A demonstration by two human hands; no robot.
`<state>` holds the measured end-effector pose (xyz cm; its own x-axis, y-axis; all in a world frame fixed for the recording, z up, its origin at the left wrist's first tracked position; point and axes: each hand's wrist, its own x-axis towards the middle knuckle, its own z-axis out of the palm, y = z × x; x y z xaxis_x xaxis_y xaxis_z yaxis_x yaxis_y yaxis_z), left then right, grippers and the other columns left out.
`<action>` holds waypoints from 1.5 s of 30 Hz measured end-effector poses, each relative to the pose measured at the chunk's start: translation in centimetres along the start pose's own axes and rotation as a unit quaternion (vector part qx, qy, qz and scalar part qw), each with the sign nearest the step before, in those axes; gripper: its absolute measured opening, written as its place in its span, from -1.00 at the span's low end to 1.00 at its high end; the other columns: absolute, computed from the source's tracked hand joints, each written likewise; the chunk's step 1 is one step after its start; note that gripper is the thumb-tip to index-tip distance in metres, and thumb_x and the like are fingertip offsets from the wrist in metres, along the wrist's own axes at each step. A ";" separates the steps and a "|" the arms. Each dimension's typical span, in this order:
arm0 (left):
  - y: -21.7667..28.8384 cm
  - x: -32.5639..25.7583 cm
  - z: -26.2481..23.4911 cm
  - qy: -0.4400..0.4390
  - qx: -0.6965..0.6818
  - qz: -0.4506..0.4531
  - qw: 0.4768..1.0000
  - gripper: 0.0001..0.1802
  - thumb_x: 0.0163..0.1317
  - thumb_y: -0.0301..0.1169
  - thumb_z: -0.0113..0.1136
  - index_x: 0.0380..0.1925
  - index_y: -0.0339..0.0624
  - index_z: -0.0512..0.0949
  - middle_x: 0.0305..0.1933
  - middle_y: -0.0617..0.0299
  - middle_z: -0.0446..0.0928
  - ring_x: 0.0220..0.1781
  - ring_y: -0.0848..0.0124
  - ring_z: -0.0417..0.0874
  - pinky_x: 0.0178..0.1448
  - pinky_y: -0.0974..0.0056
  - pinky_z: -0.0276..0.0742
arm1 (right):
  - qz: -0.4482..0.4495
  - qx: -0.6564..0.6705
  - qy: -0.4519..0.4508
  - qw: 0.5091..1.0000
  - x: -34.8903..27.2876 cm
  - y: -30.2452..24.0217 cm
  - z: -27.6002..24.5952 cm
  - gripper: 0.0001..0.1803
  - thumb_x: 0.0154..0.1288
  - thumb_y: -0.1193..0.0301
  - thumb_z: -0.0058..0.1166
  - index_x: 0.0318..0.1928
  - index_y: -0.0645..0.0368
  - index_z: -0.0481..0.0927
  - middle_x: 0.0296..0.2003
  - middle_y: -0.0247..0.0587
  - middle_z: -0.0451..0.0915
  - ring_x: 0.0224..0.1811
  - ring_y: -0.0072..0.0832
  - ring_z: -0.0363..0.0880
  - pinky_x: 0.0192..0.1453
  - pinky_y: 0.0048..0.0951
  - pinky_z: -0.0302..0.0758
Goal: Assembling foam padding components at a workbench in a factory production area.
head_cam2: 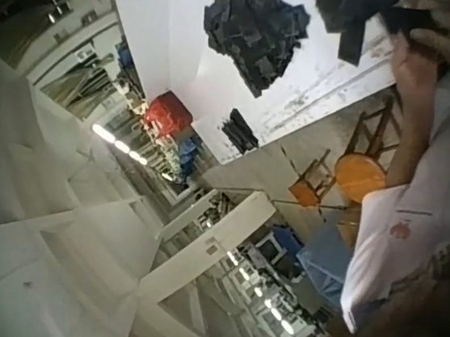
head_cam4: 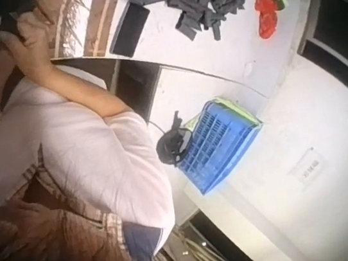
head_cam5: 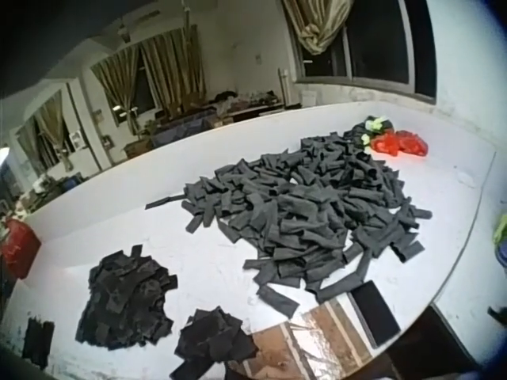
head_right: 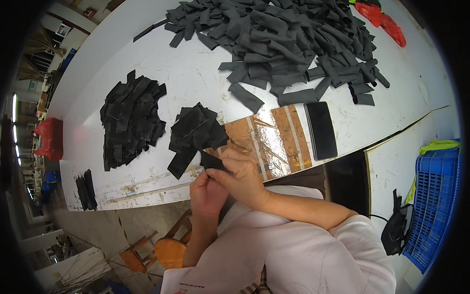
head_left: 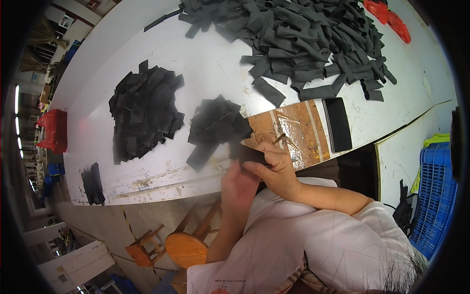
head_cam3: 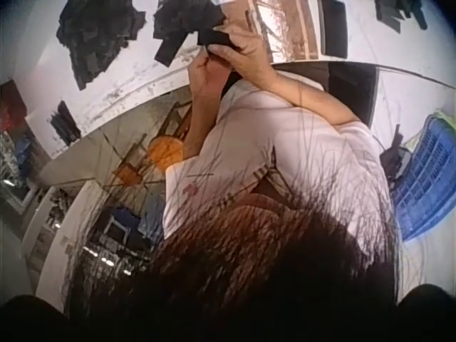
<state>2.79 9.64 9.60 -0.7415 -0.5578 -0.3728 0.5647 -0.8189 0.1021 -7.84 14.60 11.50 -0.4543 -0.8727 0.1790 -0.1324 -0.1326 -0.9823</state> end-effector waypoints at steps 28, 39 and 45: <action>-1.2 -0.6 1.4 0.147 0.651 0.182 0.722 -0.92 -0.06 -0.65 0.02 -0.49 -0.34 0.44 -0.55 0.28 0.44 -0.55 0.63 0.43 -0.46 0.54 0.36 | -0.185 -0.450 -0.149 0.861 -1.2 0.4 -3.0 -0.94 -0.20 0.51 -0.06 -0.69 0.18 0.36 -0.60 -0.22 0.31 -0.54 -0.36 0.37 -0.56 -0.40 0.36; -1.6 -1.5 2.8 0.082 0.632 0.159 0.754 -0.96 0.04 -0.64 0.03 -0.45 -0.35 0.43 -0.54 0.30 0.45 -0.54 0.67 0.41 -0.48 0.58 0.32 | 0.037 -0.124 -0.097 0.987 -1.2 -1.6 -4.1 -0.88 -0.04 0.55 0.12 -0.44 0.31 0.50 -0.54 -0.19 0.38 -0.59 -0.39 0.39 -0.49 -0.48 0.36; -3.1 -1.2 1.9 0.146 0.680 0.292 0.656 -0.94 0.03 -0.64 0.04 -0.45 -0.34 0.43 -0.58 0.28 0.47 -0.64 0.67 0.39 -0.59 0.57 0.30 | -0.084 -0.274 -0.083 0.954 -1.0 -0.4 -2.9 -0.88 -0.10 0.60 0.08 -0.44 0.30 0.49 -0.55 -0.10 0.40 -0.55 -0.21 0.42 -0.46 -0.36 0.40</action>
<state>1.26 12.55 11.49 -0.3280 -0.9437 -0.0443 -0.2712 0.0492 0.9613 -9.83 16.90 11.86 -0.2466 -0.9292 0.2753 -0.6531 -0.0506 -0.7556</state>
